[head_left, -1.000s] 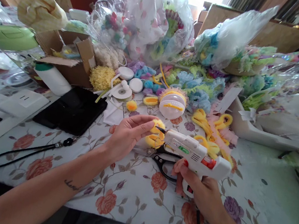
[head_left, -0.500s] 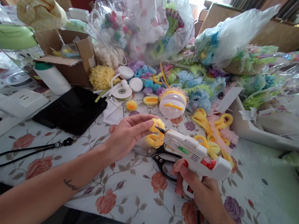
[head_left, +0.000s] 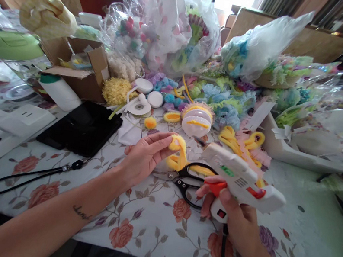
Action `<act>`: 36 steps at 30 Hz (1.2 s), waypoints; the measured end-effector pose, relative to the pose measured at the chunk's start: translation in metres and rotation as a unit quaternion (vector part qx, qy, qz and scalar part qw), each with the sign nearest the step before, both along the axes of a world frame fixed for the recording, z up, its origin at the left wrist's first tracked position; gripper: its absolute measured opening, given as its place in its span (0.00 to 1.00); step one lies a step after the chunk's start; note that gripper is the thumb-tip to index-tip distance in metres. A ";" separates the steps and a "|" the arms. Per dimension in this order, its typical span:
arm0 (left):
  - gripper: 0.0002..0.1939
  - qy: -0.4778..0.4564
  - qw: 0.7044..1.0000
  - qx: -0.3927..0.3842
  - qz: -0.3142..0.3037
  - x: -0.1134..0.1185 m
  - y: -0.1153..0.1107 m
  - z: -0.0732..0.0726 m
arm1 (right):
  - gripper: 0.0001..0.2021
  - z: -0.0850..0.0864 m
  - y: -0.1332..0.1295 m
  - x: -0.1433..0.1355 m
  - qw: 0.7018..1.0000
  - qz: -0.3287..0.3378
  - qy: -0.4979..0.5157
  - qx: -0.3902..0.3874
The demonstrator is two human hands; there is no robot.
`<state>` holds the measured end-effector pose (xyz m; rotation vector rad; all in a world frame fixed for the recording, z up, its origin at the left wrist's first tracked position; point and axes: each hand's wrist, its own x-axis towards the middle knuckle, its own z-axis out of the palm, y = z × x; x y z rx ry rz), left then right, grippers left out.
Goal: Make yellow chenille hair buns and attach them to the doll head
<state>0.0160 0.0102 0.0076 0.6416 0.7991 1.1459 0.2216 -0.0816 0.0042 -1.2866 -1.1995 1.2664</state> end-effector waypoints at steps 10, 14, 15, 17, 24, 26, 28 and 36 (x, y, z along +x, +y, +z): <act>0.09 0.016 0.985 0.021 -0.169 0.004 -0.017 0.010 | 0.17 0.023 0.029 -0.031 0.980 -0.162 -0.069 0.094; 0.08 -0.007 0.985 0.017 -0.174 0.003 -0.016 0.014 | 0.17 0.022 0.034 -0.045 0.972 -0.164 -0.116 0.121; 0.08 -0.014 0.985 0.017 -0.173 0.003 -0.016 0.014 | 0.16 0.019 0.033 -0.047 0.970 -0.171 -0.127 0.116; 0.07 -0.028 0.984 0.013 -0.176 0.004 -0.017 0.014 | 0.14 0.013 0.030 -0.047 0.965 -0.184 -0.157 0.097; 0.08 -0.035 0.982 0.014 -0.186 0.006 -0.020 0.007 | 0.16 0.000 0.022 -0.042 0.948 -0.190 -0.241 0.082; 0.07 -0.027 0.982 0.015 -0.187 0.007 -0.021 0.007 | 0.15 -0.001 0.022 -0.042 0.946 -0.196 -0.240 0.096; 0.08 -0.022 0.982 0.014 -0.189 0.007 -0.021 0.007 | 0.13 -0.003 0.022 -0.043 0.944 -0.199 -0.243 0.102; 0.09 0.039 0.984 0.029 -0.172 0.008 -0.022 0.007 | 0.08 -0.007 0.021 -0.042 0.937 -0.197 -0.264 0.115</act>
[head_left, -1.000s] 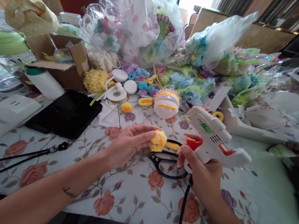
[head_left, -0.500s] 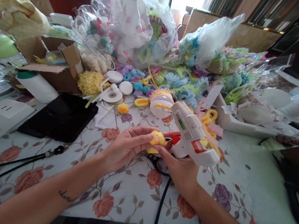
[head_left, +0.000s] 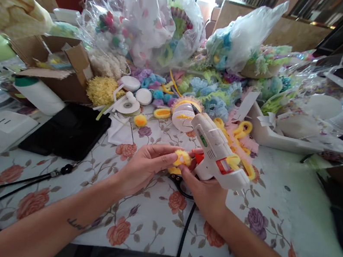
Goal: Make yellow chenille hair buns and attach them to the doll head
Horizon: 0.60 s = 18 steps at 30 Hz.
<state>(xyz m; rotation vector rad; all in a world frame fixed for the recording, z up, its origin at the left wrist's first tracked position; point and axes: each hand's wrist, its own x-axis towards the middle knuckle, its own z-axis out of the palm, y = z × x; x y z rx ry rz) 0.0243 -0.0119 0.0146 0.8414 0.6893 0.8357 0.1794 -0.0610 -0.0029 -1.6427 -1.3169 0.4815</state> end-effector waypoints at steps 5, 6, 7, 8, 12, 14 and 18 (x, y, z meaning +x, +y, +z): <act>0.11 0.054 0.997 0.049 0.013 0.000 -0.001 -0.003 | 0.09 -0.001 0.000 0.000 1.000 0.005 -0.007 -0.010; 0.11 0.064 0.996 0.060 0.014 0.000 -0.001 -0.004 | 0.09 -0.001 0.000 0.000 1.000 0.002 -0.007 -0.012; 0.12 0.072 0.995 0.070 0.014 0.000 -0.002 -0.004 | 0.10 -0.001 0.000 0.000 1.000 -0.001 -0.006 -0.013; 0.12 0.079 0.994 0.078 0.016 0.000 -0.002 -0.005 | 0.11 -0.001 0.000 -0.001 1.000 -0.002 -0.005 -0.013; 0.13 0.108 0.988 0.108 0.036 0.001 -0.004 -0.005 | 0.12 0.002 0.002 -0.004 1.000 -0.012 0.008 -0.016; 0.14 0.129 0.982 0.128 0.049 0.002 -0.005 -0.004 | 0.13 0.005 0.002 -0.006 0.999 -0.017 0.016 -0.024; 0.14 0.169 0.969 0.169 0.063 0.002 -0.006 -0.003 | 0.12 0.010 0.003 -0.008 0.999 -0.023 0.027 -0.021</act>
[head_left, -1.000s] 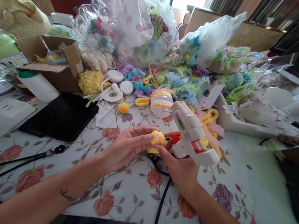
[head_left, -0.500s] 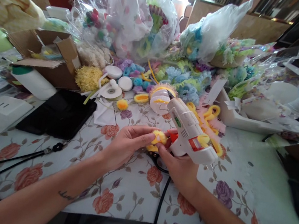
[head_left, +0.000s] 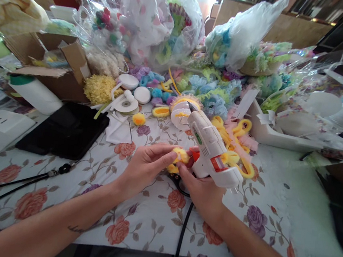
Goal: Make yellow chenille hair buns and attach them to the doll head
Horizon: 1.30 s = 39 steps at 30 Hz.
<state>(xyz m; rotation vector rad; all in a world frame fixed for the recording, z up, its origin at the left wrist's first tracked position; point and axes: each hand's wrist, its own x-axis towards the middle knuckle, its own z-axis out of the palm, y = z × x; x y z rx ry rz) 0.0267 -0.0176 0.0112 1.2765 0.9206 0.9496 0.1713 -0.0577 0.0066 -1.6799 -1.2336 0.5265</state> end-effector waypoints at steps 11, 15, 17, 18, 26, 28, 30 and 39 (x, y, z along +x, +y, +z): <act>0.13 -0.046 0.998 -0.037 -0.008 0.001 0.001 -0.006 | 0.11 -0.003 0.000 0.000 1.000 0.009 -0.017 0.005; 0.12 -0.064 0.997 -0.047 -0.011 0.001 0.000 -0.005 | 0.12 -0.003 0.000 0.001 0.999 0.001 -0.035 0.014; 0.12 -0.073 0.996 -0.051 -0.012 0.001 0.000 -0.004 | 0.12 -0.003 0.000 0.001 0.999 0.005 -0.035 0.014; 0.12 -0.077 0.996 -0.054 -0.012 0.001 0.000 -0.004 | 0.12 -0.003 0.000 0.001 0.999 0.006 -0.031 0.012; 0.13 -0.111 0.989 -0.096 -0.032 0.000 0.000 -0.003 | 0.12 -0.003 -0.003 0.002 0.999 0.014 -0.037 0.006; 0.13 -0.114 0.988 -0.101 -0.034 -0.001 0.001 -0.002 | 0.12 -0.004 -0.003 0.003 1.000 0.011 -0.029 0.002; 0.13 -0.112 0.987 -0.106 -0.035 -0.001 0.002 -0.001 | 0.12 -0.005 -0.003 0.003 1.000 0.011 -0.025 -0.002; 0.13 -0.044 0.996 -0.071 -0.023 -0.005 0.005 0.004 | 0.12 -0.006 -0.001 0.003 1.000 0.019 0.005 0.009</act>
